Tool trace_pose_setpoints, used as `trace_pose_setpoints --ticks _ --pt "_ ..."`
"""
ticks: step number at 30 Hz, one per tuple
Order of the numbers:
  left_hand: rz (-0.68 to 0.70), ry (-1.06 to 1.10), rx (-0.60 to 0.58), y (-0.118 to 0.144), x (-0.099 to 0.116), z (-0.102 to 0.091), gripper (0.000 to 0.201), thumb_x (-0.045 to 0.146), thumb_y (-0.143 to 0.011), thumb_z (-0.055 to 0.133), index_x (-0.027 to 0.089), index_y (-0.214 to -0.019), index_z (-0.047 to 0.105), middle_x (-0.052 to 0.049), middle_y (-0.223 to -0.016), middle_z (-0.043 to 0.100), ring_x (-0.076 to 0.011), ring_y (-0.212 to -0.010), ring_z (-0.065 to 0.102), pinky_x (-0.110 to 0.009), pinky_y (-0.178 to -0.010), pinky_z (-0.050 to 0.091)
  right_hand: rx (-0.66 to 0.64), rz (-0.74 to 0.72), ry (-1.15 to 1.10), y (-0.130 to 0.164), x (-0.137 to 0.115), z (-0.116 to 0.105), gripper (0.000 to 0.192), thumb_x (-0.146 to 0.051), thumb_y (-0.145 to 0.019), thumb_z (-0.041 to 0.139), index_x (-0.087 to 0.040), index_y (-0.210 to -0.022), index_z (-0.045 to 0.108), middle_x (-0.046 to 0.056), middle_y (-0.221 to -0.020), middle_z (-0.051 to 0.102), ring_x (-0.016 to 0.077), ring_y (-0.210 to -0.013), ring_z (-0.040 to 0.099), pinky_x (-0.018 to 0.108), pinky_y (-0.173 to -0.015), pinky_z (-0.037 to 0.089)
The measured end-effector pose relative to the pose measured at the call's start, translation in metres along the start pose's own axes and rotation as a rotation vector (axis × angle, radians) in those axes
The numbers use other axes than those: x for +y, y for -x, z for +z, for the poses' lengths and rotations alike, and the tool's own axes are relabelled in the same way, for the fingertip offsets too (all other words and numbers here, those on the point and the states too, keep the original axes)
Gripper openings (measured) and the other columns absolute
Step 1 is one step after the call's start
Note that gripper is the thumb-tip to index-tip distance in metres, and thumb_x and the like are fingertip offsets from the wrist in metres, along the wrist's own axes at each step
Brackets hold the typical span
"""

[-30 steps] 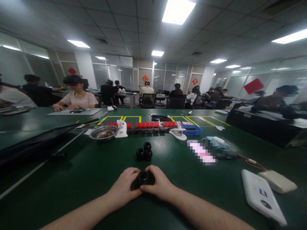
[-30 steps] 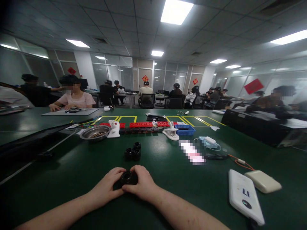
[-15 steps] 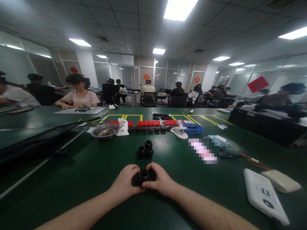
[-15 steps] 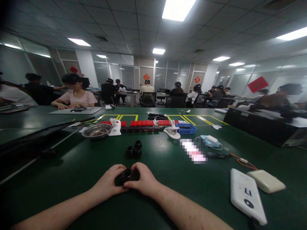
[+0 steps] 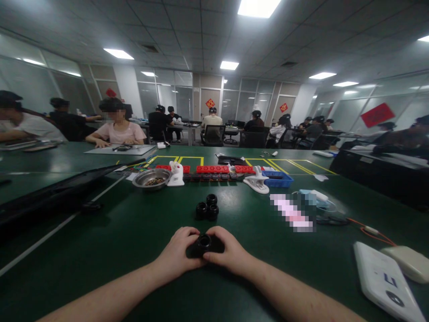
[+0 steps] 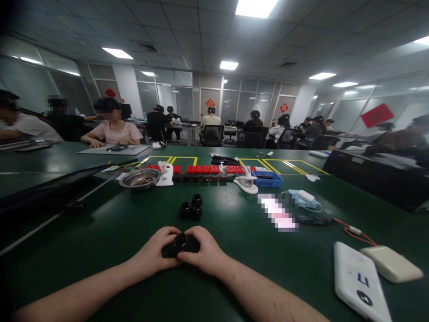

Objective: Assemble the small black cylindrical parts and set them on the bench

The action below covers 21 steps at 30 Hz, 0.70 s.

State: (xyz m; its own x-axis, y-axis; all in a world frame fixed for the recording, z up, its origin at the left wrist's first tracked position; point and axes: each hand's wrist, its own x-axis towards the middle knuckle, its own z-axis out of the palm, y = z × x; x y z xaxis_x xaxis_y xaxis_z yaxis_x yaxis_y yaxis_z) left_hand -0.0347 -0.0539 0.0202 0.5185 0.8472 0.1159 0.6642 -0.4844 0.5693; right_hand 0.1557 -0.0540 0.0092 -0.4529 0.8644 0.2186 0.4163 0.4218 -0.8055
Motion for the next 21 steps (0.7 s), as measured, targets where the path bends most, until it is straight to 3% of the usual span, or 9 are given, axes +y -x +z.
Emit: trace_pose_setpoints --ticks 2,5,7,13,17,21 --pt "-0.001 -0.011 -0.002 0.0000 -0.0002 -0.0002 0.037 0.041 -0.065 0.065 0.026 -0.099 0.060 -0.004 -0.109 0.050 -0.0267 -0.103 0.044 -0.042 -0.089 0.037 -0.065 -0.039 -0.074 0.0004 0.0011 -0.0021 0.042 -0.021 -0.067 0.062 -0.020 -0.108 0.049 0.005 -0.109 0.051 0.0212 -0.104 0.046 0.037 -0.090 0.033" --pt "0.013 -0.023 0.004 0.0002 0.0006 -0.0004 0.037 0.042 -0.066 0.065 0.027 -0.099 0.060 -0.004 -0.109 0.050 -0.0272 -0.104 0.043 -0.043 -0.089 0.036 -0.076 0.019 -0.155 0.0021 0.0034 -0.0018 0.062 -0.023 -0.066 0.064 -0.021 -0.122 0.036 0.008 -0.120 0.045 0.0225 -0.112 0.041 0.040 -0.094 0.030" --pt "0.010 -0.022 0.007 0.0003 0.0014 -0.0005 0.037 0.044 -0.066 0.064 0.027 -0.098 0.061 -0.004 -0.109 0.050 -0.0276 -0.103 0.043 -0.044 -0.089 0.036 -0.036 0.049 -0.170 0.0028 0.0040 0.0002 0.064 -0.028 -0.064 0.067 -0.019 -0.119 0.036 0.007 -0.115 0.047 0.0220 -0.107 0.044 0.038 -0.091 0.034" --pt "-0.007 -0.034 -0.002 -0.0003 0.0009 0.0002 0.036 0.044 -0.067 0.063 0.025 -0.097 0.061 -0.005 -0.109 0.050 -0.0273 -0.104 0.043 -0.042 -0.088 0.037 0.046 0.077 -0.073 -0.0001 0.0017 0.0009 0.044 -0.031 -0.057 0.072 -0.018 -0.092 0.050 0.002 -0.089 0.051 0.0183 -0.083 0.050 0.030 -0.072 0.042" --pt "0.022 -0.049 -0.002 -0.0005 -0.0010 0.0015 0.036 0.041 -0.067 0.064 0.027 -0.099 0.060 -0.004 -0.108 0.050 -0.0267 -0.103 0.043 -0.041 -0.088 0.037 -0.040 -0.036 -0.146 -0.0003 0.0018 -0.0034 0.038 -0.030 -0.068 0.063 -0.019 -0.103 0.052 0.004 -0.104 0.052 0.0196 -0.099 0.048 0.034 -0.087 0.036" --pt "0.024 -0.032 -0.004 -0.0010 -0.0012 0.0019 0.035 0.042 -0.067 0.063 0.027 -0.098 0.060 -0.004 -0.109 0.050 -0.0271 -0.103 0.043 -0.041 -0.088 0.037 -0.048 0.018 -0.250 0.0015 0.0036 -0.0033 0.059 -0.032 -0.064 0.066 -0.019 -0.116 0.040 0.007 -0.113 0.048 0.0210 -0.107 0.044 0.035 -0.091 0.033"
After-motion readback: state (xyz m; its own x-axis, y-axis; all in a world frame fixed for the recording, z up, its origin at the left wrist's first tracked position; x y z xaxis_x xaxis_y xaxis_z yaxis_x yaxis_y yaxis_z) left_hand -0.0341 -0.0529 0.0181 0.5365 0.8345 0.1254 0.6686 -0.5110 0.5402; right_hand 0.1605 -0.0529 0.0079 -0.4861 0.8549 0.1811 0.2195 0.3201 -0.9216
